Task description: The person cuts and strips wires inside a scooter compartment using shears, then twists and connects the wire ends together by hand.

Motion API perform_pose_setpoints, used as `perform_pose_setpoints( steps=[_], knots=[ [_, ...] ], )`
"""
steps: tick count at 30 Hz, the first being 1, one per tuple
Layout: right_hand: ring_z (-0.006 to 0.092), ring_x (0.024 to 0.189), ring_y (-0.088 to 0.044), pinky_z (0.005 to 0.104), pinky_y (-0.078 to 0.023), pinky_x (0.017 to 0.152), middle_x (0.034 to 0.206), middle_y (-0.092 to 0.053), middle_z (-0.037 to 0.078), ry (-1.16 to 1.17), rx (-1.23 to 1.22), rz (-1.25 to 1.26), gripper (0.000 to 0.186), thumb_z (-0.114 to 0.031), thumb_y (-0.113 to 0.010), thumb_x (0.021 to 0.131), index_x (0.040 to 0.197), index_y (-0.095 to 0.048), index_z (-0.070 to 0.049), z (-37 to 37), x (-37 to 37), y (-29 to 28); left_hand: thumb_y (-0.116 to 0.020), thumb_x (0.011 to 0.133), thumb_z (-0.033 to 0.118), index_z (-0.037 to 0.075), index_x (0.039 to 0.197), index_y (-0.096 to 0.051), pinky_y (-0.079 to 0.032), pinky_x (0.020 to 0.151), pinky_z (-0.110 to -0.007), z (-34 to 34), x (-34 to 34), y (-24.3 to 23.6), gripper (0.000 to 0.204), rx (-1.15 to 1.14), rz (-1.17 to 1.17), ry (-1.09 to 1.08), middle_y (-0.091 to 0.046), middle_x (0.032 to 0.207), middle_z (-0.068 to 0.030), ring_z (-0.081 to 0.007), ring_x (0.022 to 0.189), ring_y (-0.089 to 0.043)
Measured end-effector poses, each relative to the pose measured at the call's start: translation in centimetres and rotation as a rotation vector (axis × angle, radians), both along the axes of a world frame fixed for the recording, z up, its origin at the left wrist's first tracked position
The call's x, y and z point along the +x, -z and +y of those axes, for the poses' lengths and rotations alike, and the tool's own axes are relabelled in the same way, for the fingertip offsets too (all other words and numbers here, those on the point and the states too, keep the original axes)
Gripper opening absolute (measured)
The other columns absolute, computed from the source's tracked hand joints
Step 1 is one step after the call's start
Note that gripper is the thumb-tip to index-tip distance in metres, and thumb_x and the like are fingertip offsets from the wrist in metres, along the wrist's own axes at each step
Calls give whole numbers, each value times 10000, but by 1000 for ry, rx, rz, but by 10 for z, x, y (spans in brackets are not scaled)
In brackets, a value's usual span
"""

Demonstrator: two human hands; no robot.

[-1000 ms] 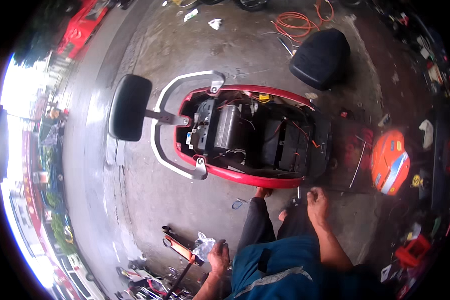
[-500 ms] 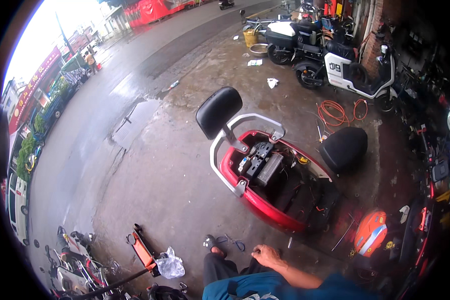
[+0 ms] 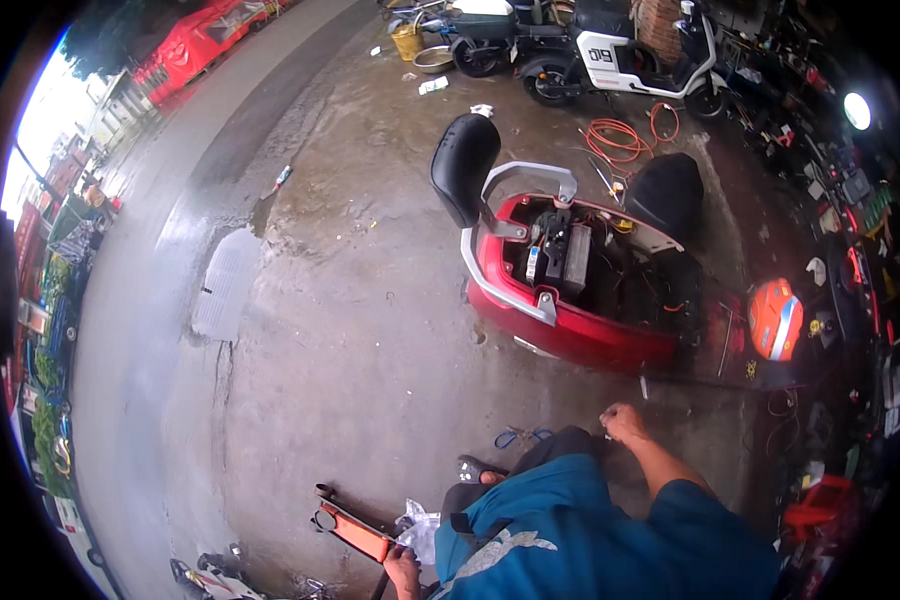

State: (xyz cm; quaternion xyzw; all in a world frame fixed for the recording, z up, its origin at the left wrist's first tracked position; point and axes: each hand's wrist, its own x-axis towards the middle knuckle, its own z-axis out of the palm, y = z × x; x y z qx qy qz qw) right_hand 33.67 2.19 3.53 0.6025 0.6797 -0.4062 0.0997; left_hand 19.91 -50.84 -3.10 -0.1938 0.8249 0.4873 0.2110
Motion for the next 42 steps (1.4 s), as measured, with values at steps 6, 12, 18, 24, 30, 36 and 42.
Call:
perform_pose_setpoints(
  steps=[6,12,18,24,30,36,42],
  knots=[
    [216,672,-606,370,-461,596,745,-643,108,-55,-75,-300,197,-184,-654,752,860,-670,-19,-69,68,90,-585,773,238,34,1027,-638,-478,816,-403,78,-151,-103,330,-340,87,597,-651,942,-197,-338,916,-623],
    [296,678,-620,388,-493,593,801,-649,166,-253,-243,-146,174,-139,-589,785,834,-643,18,-46,59,128,-610,734,168,69,880,-653,-518,598,-390,345,-314,-288,181,-111,935,1384,-659,804,-107,-252,763,-656],
    [264,695,-627,361,-495,599,800,-654,150,-223,-271,5,161,-114,-565,780,831,-651,12,-2,-101,93,-587,761,226,97,919,-665,-509,681,-392,489,-413,-439,218,-227,1691,1418,-670,867,-120,-269,831,-648],
    [232,712,-634,334,-497,605,799,-658,135,2,-221,24,159,-89,-542,776,828,-658,6,11,-139,63,-553,769,212,65,909,-666,-500,733,-422,515,-577,-420,233,-423,1368,920,-662,886,-167,-330,870,-631],
    [187,650,-602,311,-470,552,793,-653,104,220,-215,63,141,-55,-529,765,810,-645,10,-61,-122,147,-541,765,229,31,939,-655,-479,801,-443,436,-677,-208,287,-424,701,801,-643,932,-216,-391,907,-604],
    [186,643,-597,313,-464,545,734,-635,115,226,-100,44,123,-32,-543,802,834,-653,12,-134,-154,192,-533,736,49,-13,713,-585,-364,325,-284,216,-659,-7,85,-210,-217,440,-503,524,-51,-163,407,-502],
    [244,724,-636,346,-493,592,845,-659,146,-43,-71,2,179,-94,-545,807,900,-639,26,-152,-287,132,-517,757,50,-53,800,-565,-380,329,-287,258,-761,-10,122,-280,-249,443,-506,533,-59,-149,406,-496]
  ],
)
